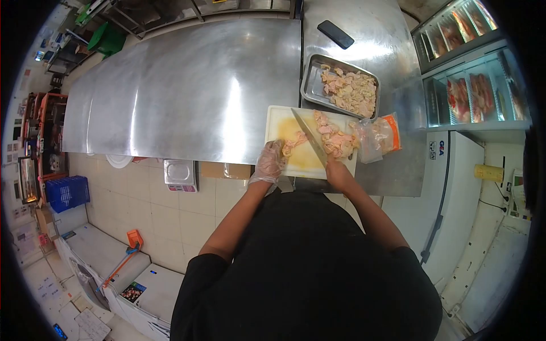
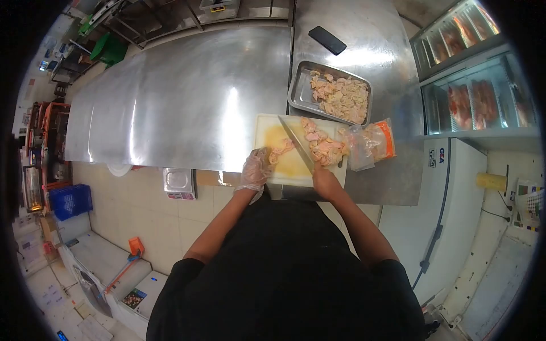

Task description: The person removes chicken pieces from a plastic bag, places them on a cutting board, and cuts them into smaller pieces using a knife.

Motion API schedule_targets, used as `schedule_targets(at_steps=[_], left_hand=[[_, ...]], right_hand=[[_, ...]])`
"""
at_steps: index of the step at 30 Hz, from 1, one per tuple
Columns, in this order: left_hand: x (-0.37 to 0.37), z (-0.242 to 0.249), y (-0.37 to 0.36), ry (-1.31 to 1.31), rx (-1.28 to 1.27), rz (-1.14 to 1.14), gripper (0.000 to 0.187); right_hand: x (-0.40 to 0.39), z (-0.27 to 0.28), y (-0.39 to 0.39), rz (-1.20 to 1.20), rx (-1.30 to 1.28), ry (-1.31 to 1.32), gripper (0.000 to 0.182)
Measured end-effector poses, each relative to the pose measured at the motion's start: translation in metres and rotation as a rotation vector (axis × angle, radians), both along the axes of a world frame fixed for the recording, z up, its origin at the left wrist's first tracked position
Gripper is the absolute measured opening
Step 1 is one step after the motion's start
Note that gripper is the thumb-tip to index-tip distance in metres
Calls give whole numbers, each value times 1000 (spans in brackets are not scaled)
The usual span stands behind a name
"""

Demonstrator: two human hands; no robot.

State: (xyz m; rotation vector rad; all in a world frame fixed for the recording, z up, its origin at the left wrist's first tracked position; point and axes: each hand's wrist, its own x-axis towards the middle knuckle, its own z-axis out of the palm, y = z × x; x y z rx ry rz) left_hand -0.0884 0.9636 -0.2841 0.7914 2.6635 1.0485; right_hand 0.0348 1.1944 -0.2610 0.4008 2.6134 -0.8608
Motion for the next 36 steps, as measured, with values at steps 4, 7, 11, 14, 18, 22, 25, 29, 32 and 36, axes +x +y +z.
schedule_targets(at_steps=[4,7,11,14,18,22,25,29,32,36], left_hand=[[-3,-9,23,-112,231,9,42],[-8,-21,32,-114,169,40,37],[-6,-23,38,-128,356,105,32],[-18,13,64,-142,466,189,31],[-79,61,133,162,305,-6,33],[-103,67,175,150,-1,-119,36],[-80,67,169,-138,-168,-232,31],[-46,21,158,-42,-350,-411,26],[-40,17,149,46,-208,-318,26],[-41,-9,123,-375,8,-129,29]], right_hand=[[1,3,-16,90,-80,-48,16],[0,7,-29,75,-139,-12,17],[-3,19,-17,97,-221,50,19],[-10,31,-6,41,-268,198,20],[-52,65,38,-147,-44,337,21],[-64,66,89,-390,121,375,21],[-39,63,112,-476,131,471,20],[18,60,103,-528,-9,516,20],[47,66,91,-573,-367,389,20],[64,70,66,-556,-499,288,19]])
